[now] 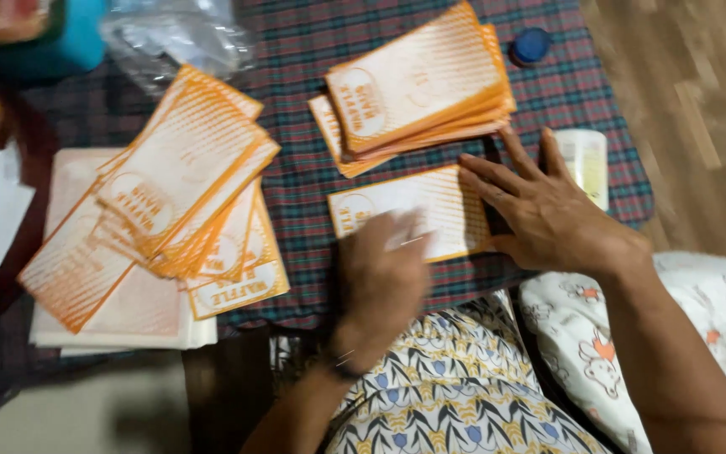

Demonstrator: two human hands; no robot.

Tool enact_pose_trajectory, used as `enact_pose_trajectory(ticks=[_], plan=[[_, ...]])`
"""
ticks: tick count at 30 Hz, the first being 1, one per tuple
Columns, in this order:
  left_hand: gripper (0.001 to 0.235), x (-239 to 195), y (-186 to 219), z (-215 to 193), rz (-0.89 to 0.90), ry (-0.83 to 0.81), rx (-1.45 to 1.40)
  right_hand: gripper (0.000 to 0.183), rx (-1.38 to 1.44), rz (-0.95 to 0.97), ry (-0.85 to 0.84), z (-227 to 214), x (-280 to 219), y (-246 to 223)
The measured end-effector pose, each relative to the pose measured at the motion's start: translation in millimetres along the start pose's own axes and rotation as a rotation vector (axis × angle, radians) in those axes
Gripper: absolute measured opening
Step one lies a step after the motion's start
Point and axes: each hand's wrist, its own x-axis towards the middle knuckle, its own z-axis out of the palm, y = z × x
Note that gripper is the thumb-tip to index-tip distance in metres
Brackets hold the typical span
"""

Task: Applying glue to paper bags and folding them to complete the assembly process.

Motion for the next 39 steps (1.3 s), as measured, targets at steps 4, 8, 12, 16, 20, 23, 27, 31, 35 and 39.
enact_pose_trajectory(ticks=[4,8,12,16,20,23,27,31,35,39], plan=[[0.022,24.8,34.0,63.9,-0.144,-0.178,0.064,0.101,0.035,0.035,-0.056,-1.6,2.6,-2.8],[0.014,25.8,27.7,60.6,-0.189,-0.464,0.125,0.099,0.093,0.077,-0.14,-7.3,3.7,-2.1],[0.067,0.7,-9.7,33.8,-0.253,-0.297,0.183,0.095,0.111,0.063,-0.12,-7.0,0.3,1.0],[0.057,-26.1,-46.3,16.5,-0.324,-0.224,0.159,0.096,0.153,0.061,-0.1,-12.2,-0.5,-0.3],[0.041,-29.8,-53.7,4.6,-0.323,-0.188,0.271,0.097,0.17,0.044,-0.111,-15.2,1.6,0.8],[0.051,-28.4,-56.2,3.1,-0.321,-0.235,0.284,0.094,0.26,0.06,-0.11,-22.8,6.9,0.3],[0.105,-22.5,-52.6,-9.8,-0.269,-0.239,0.308,0.096,0.204,0.062,-0.031,-27.5,5.0,1.6],[0.119,-22.7,-42.8,-12.6,-0.352,-0.328,0.315,0.057,0.124,0.144,0.19,-50.0,13.0,-5.6],[0.105,-24.5,-20.1,0.7,-0.349,-0.31,0.166,0.019,0.17,0.061,0.52,-54.3,52.7,-5.2],[0.122,-29.7,-7.2,15.5,-0.099,-0.302,0.101,0.049,0.114,0.152,0.315,-34.7,87.8,4.3]])
